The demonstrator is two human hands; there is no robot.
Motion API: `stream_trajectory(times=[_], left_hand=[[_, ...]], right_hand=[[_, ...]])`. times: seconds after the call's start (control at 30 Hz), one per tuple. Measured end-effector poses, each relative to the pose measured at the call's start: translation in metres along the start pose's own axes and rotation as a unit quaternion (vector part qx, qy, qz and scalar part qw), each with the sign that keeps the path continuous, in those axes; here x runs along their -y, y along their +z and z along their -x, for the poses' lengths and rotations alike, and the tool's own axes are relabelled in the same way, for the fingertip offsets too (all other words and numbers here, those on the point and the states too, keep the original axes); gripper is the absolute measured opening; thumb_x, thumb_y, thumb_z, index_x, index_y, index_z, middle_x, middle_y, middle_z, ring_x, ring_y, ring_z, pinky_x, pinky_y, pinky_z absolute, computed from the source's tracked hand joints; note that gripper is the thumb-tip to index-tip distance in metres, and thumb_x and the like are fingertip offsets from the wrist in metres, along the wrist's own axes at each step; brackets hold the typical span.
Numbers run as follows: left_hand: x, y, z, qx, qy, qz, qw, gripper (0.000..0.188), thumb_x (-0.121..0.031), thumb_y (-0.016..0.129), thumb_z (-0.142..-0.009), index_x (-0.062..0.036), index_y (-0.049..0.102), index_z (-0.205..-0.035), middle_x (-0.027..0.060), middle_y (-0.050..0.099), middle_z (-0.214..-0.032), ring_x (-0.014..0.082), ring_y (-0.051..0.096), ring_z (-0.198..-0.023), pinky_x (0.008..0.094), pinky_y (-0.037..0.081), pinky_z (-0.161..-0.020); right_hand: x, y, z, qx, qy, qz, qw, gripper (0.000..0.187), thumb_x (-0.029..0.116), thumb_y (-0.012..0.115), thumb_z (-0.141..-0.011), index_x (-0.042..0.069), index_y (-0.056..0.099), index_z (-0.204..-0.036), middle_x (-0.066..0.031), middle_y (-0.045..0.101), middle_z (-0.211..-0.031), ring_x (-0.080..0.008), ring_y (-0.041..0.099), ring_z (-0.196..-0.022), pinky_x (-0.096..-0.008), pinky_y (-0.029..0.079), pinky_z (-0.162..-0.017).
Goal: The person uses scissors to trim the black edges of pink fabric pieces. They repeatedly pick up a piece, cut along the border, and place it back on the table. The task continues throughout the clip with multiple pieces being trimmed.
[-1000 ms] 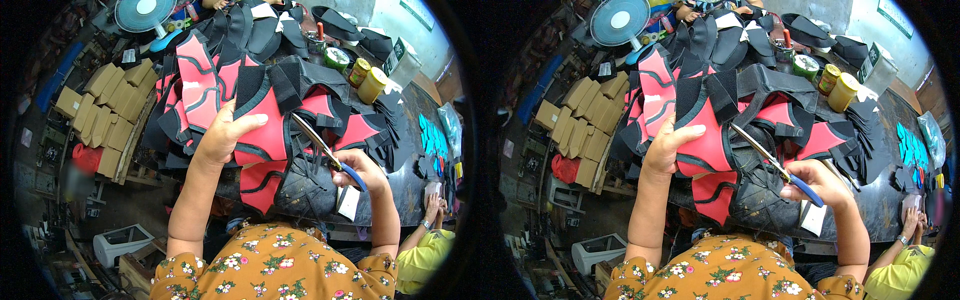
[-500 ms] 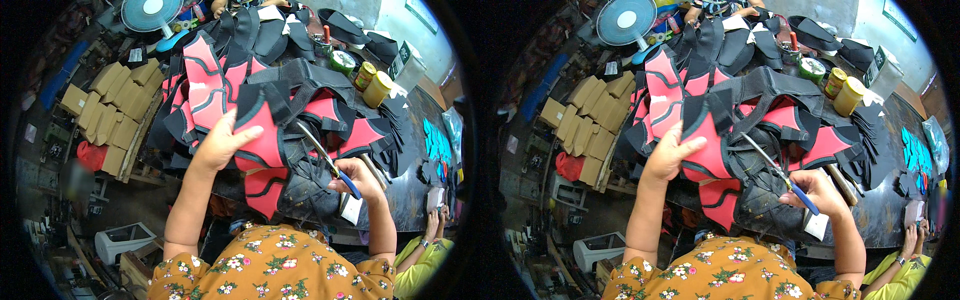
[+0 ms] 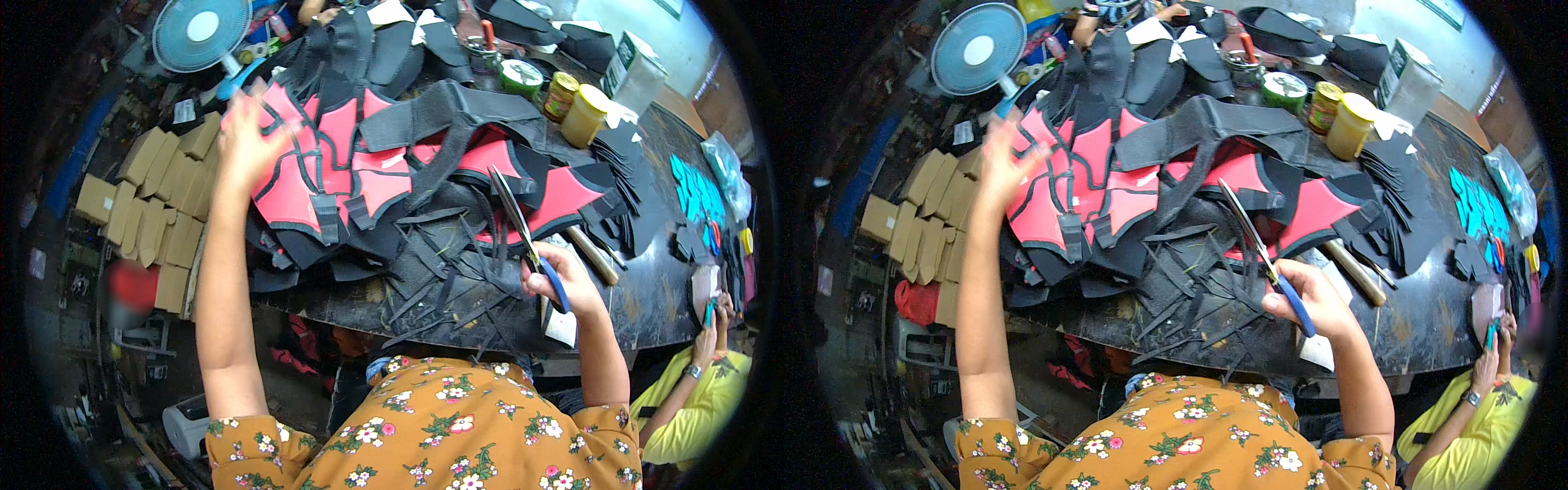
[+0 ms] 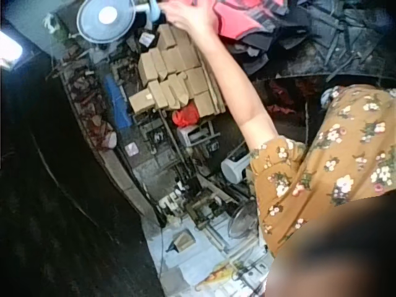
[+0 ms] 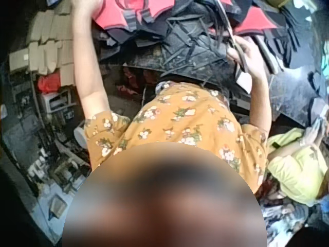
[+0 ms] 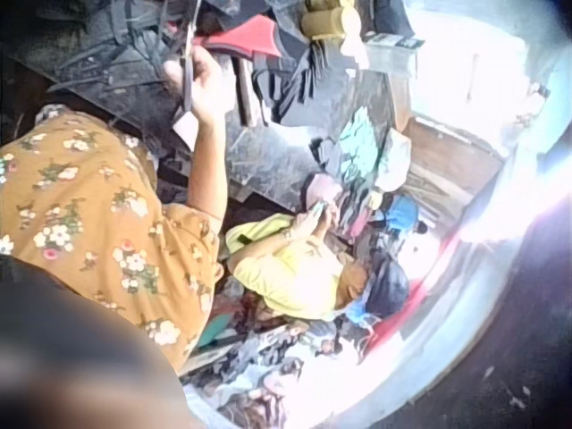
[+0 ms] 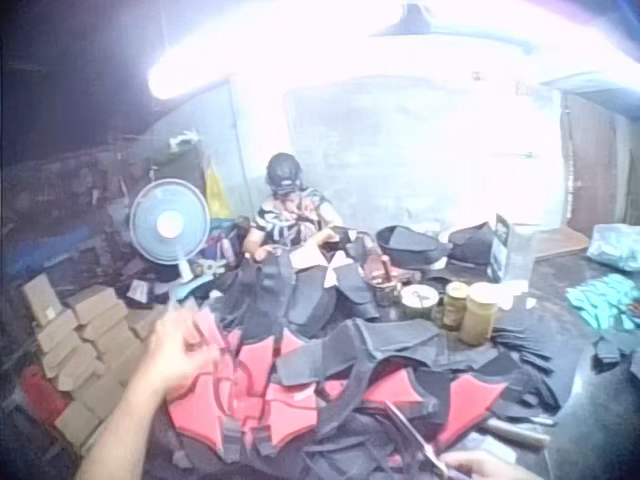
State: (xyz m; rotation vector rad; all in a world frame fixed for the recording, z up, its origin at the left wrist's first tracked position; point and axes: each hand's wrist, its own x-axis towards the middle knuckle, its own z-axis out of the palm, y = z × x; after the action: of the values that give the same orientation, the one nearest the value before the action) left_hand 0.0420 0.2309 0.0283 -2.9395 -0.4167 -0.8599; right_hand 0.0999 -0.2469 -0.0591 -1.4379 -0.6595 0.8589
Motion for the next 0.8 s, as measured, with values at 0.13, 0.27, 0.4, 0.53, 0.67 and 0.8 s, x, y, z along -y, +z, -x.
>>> stream_trajectory(times=[0.13,0.27,0.4,0.53,0.67,0.8], left_hand=[[0.001,0.041,0.044,0.046,-0.048,-0.054,0.996,0.092,-0.067,0.063,-0.075,-0.0231,0.029,-0.149,0.0203,0.022,-0.154,0.0413,0.020,-0.141,0.0607,0.019,-0.109],[0.016,0.026,0.034,0.038,-0.053,0.022,0.998,0.087,-0.059,0.066,-0.077,-0.0264,0.029,-0.149,0.0214,0.026,-0.152,0.0382,0.023,-0.141,0.0617,0.017,-0.109],[-0.009,0.008,0.031,0.002,-0.022,0.020,1.000,0.087,-0.047,0.072,-0.075,-0.0254,0.031,-0.148,0.0237,0.028,-0.150,0.0383,0.024,-0.141,0.0617,0.018,-0.109],[-0.052,-0.009,0.022,-0.034,0.032,0.081,0.996,0.076,-0.032,0.074,-0.074,-0.0170,0.040,-0.140,0.0240,0.038,-0.143,0.0383,0.035,-0.133,0.0529,0.028,-0.107],[-0.120,0.006,0.013,-0.042,0.135,0.268,0.953,0.060,-0.019,0.072,-0.074,-0.0033,0.050,-0.129,0.0230,0.054,-0.126,0.0361,0.052,-0.118,0.0399,0.042,-0.099],[-0.190,0.055,0.013,0.133,0.047,0.344,0.928,0.072,-0.031,0.072,-0.078,-0.0047,0.042,-0.138,0.0238,0.053,-0.129,0.0348,0.051,-0.122,0.0423,0.040,-0.102]], right_hand=[[0.003,-0.011,0.007,-0.080,0.013,0.120,0.990,0.028,0.022,0.078,-0.077,0.007,0.055,-0.079,0.0054,0.048,-0.072,-0.0032,0.043,-0.065,-0.0198,0.035,-0.058],[0.005,-0.015,0.011,-0.136,0.026,0.112,0.984,0.030,0.027,0.076,-0.079,0.008,0.053,-0.077,0.0071,0.043,-0.067,-0.0032,0.039,-0.062,-0.0195,0.033,-0.057],[-0.007,-0.006,0.009,-0.121,0.031,0.033,0.992,0.027,0.027,0.074,-0.081,0.007,0.055,-0.081,0.0024,0.054,-0.069,-0.0059,0.051,-0.063,-0.0210,0.042,-0.058],[-0.018,0.004,0.005,-0.079,0.037,-0.003,0.996,0.025,0.026,0.071,-0.086,0.006,0.056,-0.085,0.0001,0.058,-0.073,-0.0075,0.055,-0.067,-0.0227,0.045,-0.062],[-0.026,0.017,-0.001,-0.073,0.041,-0.081,0.993,0.027,0.031,0.065,-0.090,0.005,0.056,-0.087,-0.0022,0.059,-0.074,-0.0094,0.056,-0.067,-0.0236,0.046,-0.063],[-0.040,0.032,-0.005,-0.088,0.095,-0.240,0.962,0.034,0.038,0.057,-0.094,0.004,0.057,-0.089,-0.0051,0.060,-0.075,-0.0127,0.057,-0.066,-0.0243,0.047,-0.062]])
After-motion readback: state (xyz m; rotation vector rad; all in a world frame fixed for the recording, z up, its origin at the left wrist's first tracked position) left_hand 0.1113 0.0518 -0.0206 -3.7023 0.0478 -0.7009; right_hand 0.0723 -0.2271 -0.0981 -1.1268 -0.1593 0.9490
